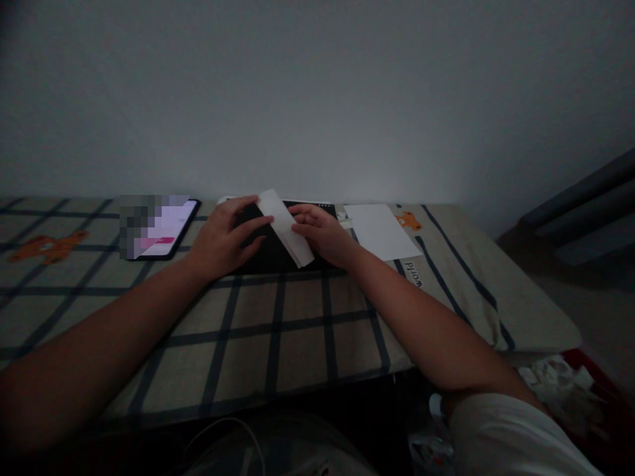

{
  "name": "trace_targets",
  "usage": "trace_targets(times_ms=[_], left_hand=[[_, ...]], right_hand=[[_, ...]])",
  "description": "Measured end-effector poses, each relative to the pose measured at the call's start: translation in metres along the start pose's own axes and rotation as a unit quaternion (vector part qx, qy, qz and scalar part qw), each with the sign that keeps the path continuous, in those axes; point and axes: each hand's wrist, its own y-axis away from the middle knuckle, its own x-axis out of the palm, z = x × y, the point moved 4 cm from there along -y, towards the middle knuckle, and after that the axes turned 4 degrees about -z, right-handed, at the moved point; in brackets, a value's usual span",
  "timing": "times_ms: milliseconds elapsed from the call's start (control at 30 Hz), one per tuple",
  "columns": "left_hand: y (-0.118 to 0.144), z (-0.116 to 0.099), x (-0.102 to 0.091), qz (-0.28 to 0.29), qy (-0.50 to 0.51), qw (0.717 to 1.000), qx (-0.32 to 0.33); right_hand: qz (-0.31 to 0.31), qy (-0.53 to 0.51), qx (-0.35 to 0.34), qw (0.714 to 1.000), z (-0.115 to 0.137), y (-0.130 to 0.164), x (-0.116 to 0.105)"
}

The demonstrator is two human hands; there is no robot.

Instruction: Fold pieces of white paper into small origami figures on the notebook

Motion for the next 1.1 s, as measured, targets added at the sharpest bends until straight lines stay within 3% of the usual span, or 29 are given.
trace_targets(times_ms=[100,267,433,633,833,1100], left_hand=[[0.002,0.001,0.002,-0.01,-0.012,1.0,0.014],[0.003,0.005,0.004,-0.092,-0.004,0.994,0.055],[0.001,0.002,0.002,-0.109,0.025,0.99,0.082],[0.003,-0.002,-0.004,-0.121,0.022,0.99,0.062],[0.003,-0.011,0.0,-0.06,0.034,0.985,0.159],[0.001,-0.013,0.011,0.068,0.045,0.984,0.161]], right_hand=[[0.01,-0.02,0.007,1.0,-0.003,-0.001,0.002],[0.021,-0.061,0.028,0.997,-0.01,-0.003,0.004],[0.002,-0.071,0.064,0.995,-0.013,-0.002,0.005],[-0.005,-0.18,0.092,0.979,-0.003,0.001,0.01],[-0.011,-0.194,0.113,0.974,0.001,0.002,0.012],[-0.027,-0.056,0.109,0.992,-0.007,0.0,0.004]])
